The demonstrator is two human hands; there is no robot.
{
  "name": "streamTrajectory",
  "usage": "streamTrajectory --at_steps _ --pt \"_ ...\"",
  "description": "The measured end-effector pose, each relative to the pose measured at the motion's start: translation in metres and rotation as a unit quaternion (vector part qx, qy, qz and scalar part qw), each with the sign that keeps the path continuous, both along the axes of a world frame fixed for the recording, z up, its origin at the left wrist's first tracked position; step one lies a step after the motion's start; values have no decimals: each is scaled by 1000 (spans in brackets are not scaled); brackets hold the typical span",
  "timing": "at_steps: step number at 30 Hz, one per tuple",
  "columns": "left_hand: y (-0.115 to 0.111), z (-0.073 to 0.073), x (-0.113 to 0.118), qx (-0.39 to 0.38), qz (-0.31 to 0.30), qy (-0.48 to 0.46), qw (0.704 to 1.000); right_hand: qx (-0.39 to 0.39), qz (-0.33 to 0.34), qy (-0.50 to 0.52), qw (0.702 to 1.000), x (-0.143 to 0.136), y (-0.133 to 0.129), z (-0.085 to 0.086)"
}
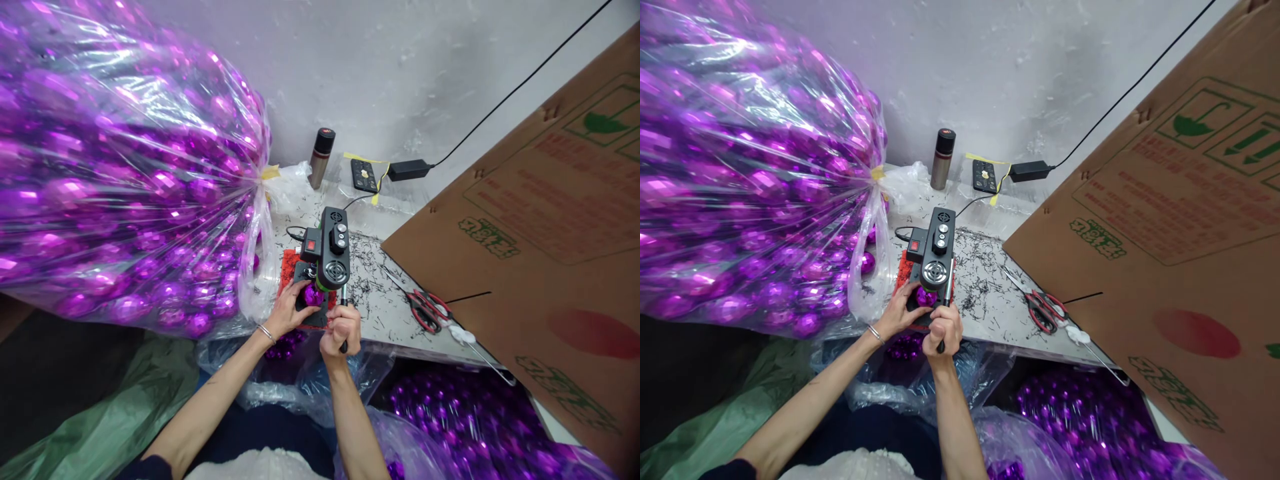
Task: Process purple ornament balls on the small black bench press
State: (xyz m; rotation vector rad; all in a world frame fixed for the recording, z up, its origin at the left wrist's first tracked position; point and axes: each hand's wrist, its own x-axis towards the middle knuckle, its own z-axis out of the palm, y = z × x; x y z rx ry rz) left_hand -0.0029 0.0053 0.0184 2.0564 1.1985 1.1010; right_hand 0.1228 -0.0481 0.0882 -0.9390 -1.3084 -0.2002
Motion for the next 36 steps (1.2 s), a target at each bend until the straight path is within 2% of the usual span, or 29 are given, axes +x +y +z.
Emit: streamTrajectory --at_steps 21,29,32,36 --pt "0 0 -1 7 -3 4 1000 17 14 13 1000 -1 4 -4" --pt "0 0 0 11 -1 0 1000 19 -1 15 1000 -2 5 -10" --pt "1 0 0 13 -4 -3 1000 12 -4 10 1000 -2 2 -1" --pt "1 -2 -1 12 -2 -2 1000 -61 9 36 997 -1 -6 30"
